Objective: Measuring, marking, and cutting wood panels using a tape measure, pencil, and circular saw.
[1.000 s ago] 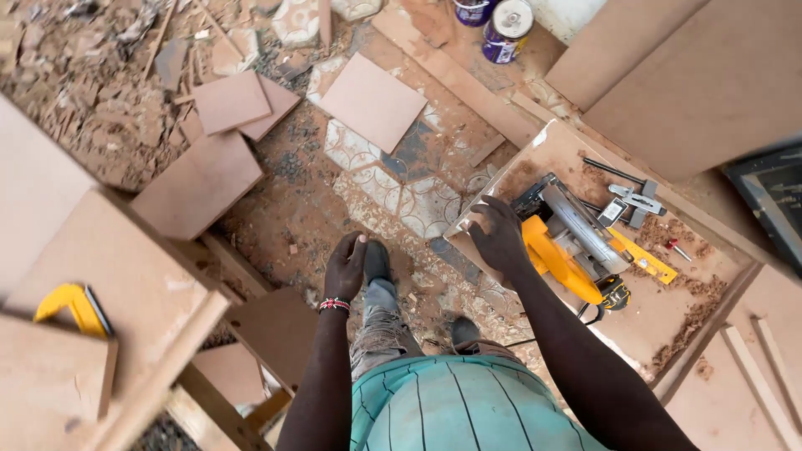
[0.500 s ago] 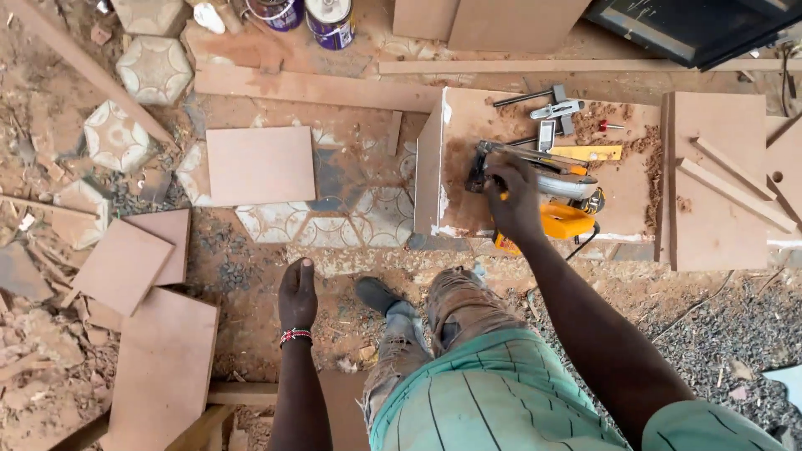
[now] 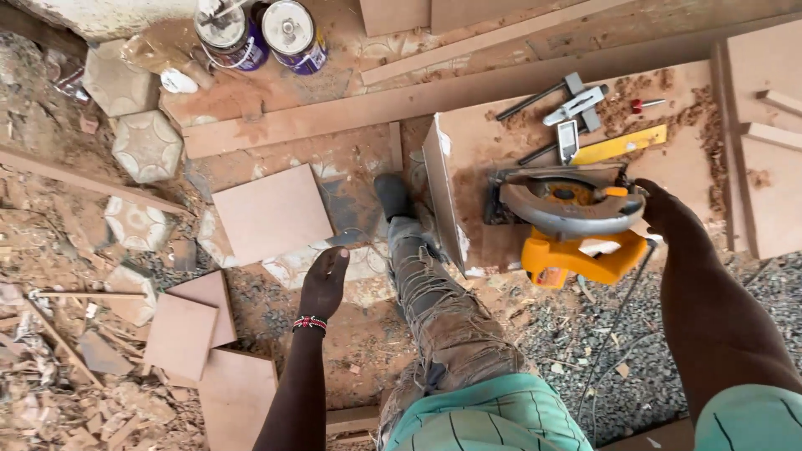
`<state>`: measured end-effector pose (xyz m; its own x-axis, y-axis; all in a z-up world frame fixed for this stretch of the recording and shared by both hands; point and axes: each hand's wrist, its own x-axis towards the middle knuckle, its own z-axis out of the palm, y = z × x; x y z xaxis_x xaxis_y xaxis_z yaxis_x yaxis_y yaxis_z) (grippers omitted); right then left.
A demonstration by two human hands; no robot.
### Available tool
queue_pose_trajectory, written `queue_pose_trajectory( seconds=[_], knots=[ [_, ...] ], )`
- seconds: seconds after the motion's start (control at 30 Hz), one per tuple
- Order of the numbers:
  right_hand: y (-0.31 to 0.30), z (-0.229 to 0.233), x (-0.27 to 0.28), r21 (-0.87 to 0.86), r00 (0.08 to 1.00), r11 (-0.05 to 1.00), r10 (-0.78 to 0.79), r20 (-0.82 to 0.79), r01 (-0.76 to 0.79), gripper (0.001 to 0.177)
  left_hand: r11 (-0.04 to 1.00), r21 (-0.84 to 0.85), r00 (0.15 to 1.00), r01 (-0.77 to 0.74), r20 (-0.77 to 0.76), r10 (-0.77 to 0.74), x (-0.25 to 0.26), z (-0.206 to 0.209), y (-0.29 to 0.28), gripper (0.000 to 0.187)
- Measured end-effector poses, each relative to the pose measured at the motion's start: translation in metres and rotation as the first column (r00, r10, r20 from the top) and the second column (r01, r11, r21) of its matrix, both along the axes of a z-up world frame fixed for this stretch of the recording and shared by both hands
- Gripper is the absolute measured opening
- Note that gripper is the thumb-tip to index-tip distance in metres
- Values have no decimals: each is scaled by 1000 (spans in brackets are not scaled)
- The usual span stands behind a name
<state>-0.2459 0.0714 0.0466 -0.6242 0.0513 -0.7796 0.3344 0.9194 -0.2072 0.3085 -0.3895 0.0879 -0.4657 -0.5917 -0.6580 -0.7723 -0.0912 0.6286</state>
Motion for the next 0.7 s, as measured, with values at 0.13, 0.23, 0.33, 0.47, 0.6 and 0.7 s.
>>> queue_pose_trajectory(
  seconds=[0.13, 0.23, 0.33, 0.47, 0.6, 0.7],
  knots=[
    [29, -75, -32, -54, 996, 997, -62, -66, 59, 58, 999, 5, 995, 38, 90, -39, -46, -11, -74, 78],
    [-8, -37, -22, -10, 986, 993, -114, -126, 114, 79, 1000, 6, 995, 30, 99, -30, -82, -18, -134, 69],
    [-31, 1, -32, 221, 944, 926, -265, -195, 305, 81, 997, 62, 988, 55, 141, -63, -139, 0, -181, 78],
    [-74, 50, -59, 276, 874, 852, -346, -341, 445, 74, 992, 74, 987, 106, 109, -114, -228, 28, -240, 68],
    [-114, 66, -71, 61, 806, 878, -405, -432, 474, 78, 978, 47, 980, 201, -19, -200, -301, 37, -278, 67],
    [-186, 77, -75, -264, 765, 858, -513, -388, 442, 72, 948, 36, 943, 315, -122, -309, -352, 46, -296, 60]
  ],
)
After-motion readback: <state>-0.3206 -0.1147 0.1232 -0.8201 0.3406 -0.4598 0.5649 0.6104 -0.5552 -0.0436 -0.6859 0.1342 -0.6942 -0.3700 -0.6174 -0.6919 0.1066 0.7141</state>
